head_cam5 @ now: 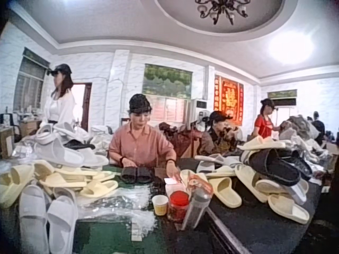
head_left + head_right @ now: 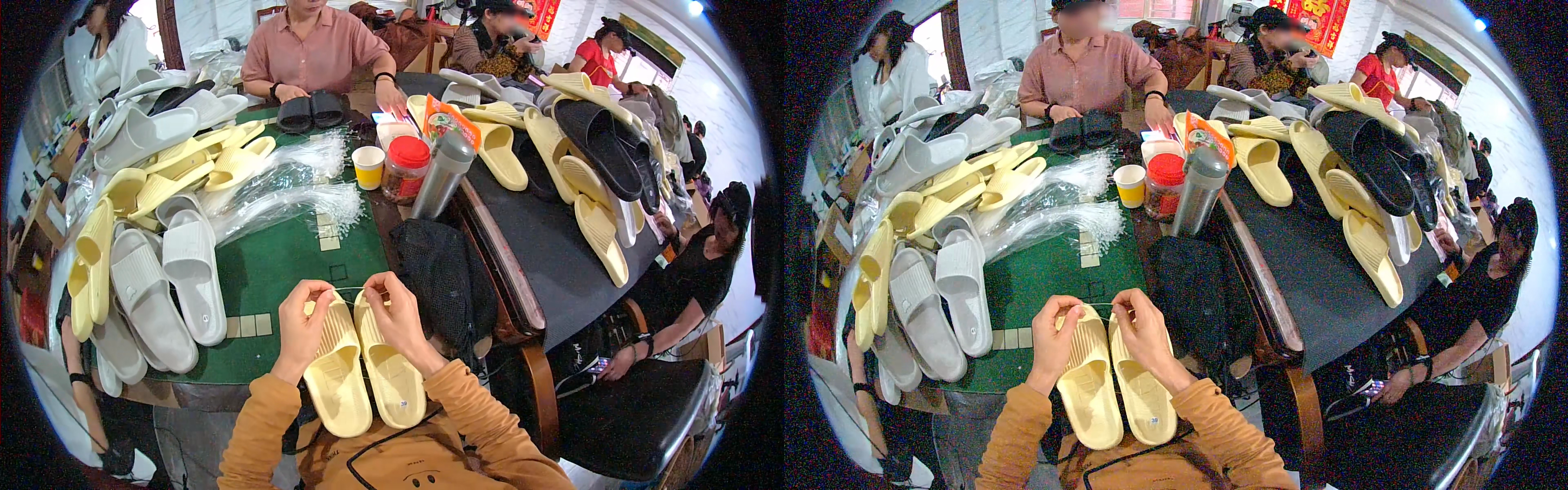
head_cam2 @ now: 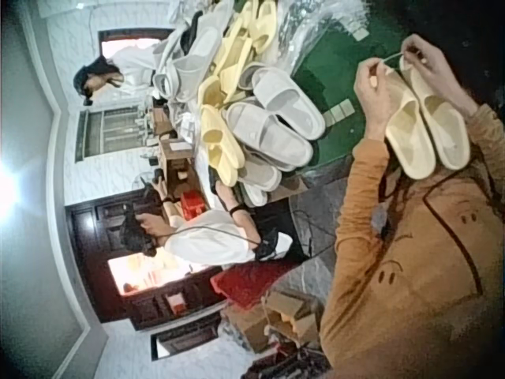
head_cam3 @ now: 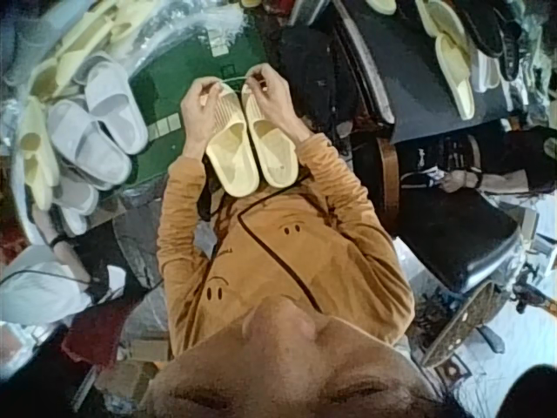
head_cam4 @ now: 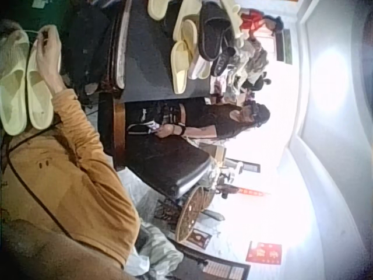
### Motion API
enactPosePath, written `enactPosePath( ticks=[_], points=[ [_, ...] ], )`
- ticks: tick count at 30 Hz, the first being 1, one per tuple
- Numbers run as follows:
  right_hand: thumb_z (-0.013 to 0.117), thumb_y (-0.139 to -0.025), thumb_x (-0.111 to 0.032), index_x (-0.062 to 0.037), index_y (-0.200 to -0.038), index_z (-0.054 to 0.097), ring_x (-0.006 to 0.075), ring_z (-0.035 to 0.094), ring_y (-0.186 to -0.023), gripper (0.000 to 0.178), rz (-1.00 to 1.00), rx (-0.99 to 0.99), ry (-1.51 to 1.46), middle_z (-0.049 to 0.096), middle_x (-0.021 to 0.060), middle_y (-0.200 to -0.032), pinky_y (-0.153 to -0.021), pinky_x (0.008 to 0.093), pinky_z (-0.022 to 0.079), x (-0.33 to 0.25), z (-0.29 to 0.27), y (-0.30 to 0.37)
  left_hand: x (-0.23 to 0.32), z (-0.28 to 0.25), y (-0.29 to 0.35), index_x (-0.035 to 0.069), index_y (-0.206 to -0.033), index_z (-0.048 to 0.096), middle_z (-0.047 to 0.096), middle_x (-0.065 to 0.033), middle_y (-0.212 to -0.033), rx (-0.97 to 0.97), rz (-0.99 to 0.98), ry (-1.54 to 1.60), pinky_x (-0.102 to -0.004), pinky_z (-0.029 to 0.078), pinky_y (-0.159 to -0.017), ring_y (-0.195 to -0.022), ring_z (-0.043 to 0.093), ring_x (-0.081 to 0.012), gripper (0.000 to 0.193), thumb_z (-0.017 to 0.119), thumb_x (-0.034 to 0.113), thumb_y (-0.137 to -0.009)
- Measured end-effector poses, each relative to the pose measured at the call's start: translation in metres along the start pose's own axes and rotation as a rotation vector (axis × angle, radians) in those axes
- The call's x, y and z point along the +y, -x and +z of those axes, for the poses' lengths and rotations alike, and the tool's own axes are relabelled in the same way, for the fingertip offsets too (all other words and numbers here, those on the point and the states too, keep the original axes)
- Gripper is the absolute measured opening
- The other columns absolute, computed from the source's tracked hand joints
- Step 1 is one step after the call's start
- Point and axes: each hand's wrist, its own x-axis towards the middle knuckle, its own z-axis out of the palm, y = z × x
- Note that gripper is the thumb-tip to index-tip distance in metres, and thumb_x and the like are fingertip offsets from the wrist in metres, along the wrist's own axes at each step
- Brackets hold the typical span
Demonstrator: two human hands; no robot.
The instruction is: Manually stitching and assembling yellow plastic sandals at a workbench in a factory setting.
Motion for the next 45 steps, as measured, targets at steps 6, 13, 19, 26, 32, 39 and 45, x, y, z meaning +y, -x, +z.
enactPosePath(
  ticks=[6,13,19,26,32,39,45],
  points=[
    [0.059,-0.094,-0.004,-0.0004,-0.099,0.057,0.0202,0.061,-0.072,0.007,0.021,0.006,-0.010,0.061,0.0104,-0.087,-0.064,0.0322,0.049,-0.002,0.000,0.000,0.000,-0.001,0.000,-0.001,-0.099,0.063,0.067,-0.0057,-0.088,-0.017,-0.004,-0.018,-0.0270,0.051,-0.075,-0.082,0.064,-0.0123,0.009,0.062,0.006,-0.094],
    [0.059,-0.093,-0.004,-0.0002,-0.099,0.057,0.0192,0.062,-0.074,0.007,0.055,0.039,-0.019,0.061,0.0103,-0.086,-0.065,0.0317,0.049,-0.003,-0.003,-0.001,0.002,-0.002,0.000,-0.001,-0.098,0.063,0.067,-0.0050,-0.087,-0.008,-0.047,-0.002,-0.0263,0.050,-0.077,-0.083,0.064,-0.0119,0.008,0.062,0.005,-0.094],
    [0.062,-0.092,-0.004,-0.0002,-0.099,0.058,0.0194,0.062,-0.074,0.009,-0.065,-0.060,-0.004,0.061,0.0106,-0.085,-0.065,0.0311,0.050,-0.002,-0.001,0.000,-0.001,0.001,0.000,-0.002,-0.098,0.067,0.068,-0.0077,-0.088,-0.031,-0.024,0.028,-0.0286,0.051,-0.074,-0.078,0.064,-0.0149,0.009,0.065,0.000,-0.089],
    [0.064,-0.090,-0.004,-0.0005,-0.098,0.059,0.0224,0.064,-0.076,0.010,-0.023,-0.092,0.013,0.062,0.0124,-0.087,-0.065,0.0328,0.051,-0.001,0.000,0.000,0.005,-0.001,0.000,0.000,-0.098,0.068,0.069,-0.0074,-0.092,-0.136,-0.001,-0.020,-0.0285,0.051,-0.079,-0.085,0.065,-0.0153,0.011,0.067,0.002,-0.087],
    [0.065,-0.089,-0.004,-0.0006,-0.097,0.060,0.0225,0.065,-0.076,0.010,-0.013,-0.088,0.017,0.063,0.0120,-0.087,-0.064,0.0328,0.052,0.001,0.001,0.000,0.006,0.000,-0.001,-0.001,-0.096,0.068,0.069,-0.0079,-0.091,-0.145,0.026,-0.008,-0.0290,0.052,-0.078,-0.084,0.066,-0.0162,0.011,0.068,0.002,-0.086],
    [0.067,-0.087,-0.003,-0.0011,-0.096,0.061,0.0212,0.064,-0.076,0.011,-0.075,-0.145,0.092,0.061,0.0100,-0.087,-0.064,0.0312,0.052,-0.006,-0.003,-0.001,0.002,0.002,-0.002,-0.002,-0.094,0.068,0.070,-0.0074,-0.089,-0.184,0.002,0.007,-0.0291,0.052,-0.077,-0.083,0.066,-0.0160,0.009,0.068,0.003,-0.086],
    [0.066,-0.087,-0.002,-0.0011,-0.097,0.061,0.0218,0.063,-0.080,0.011,-0.062,-0.120,0.081,0.059,0.0103,-0.091,-0.064,0.0314,0.052,-0.007,-0.002,0.000,0.003,0.000,-0.002,-0.002,-0.092,0.067,0.069,-0.0079,-0.086,-0.139,0.007,-0.001,-0.0290,0.052,-0.075,-0.080,0.066,-0.0158,0.008,0.068,0.002,-0.086]
  ],
)
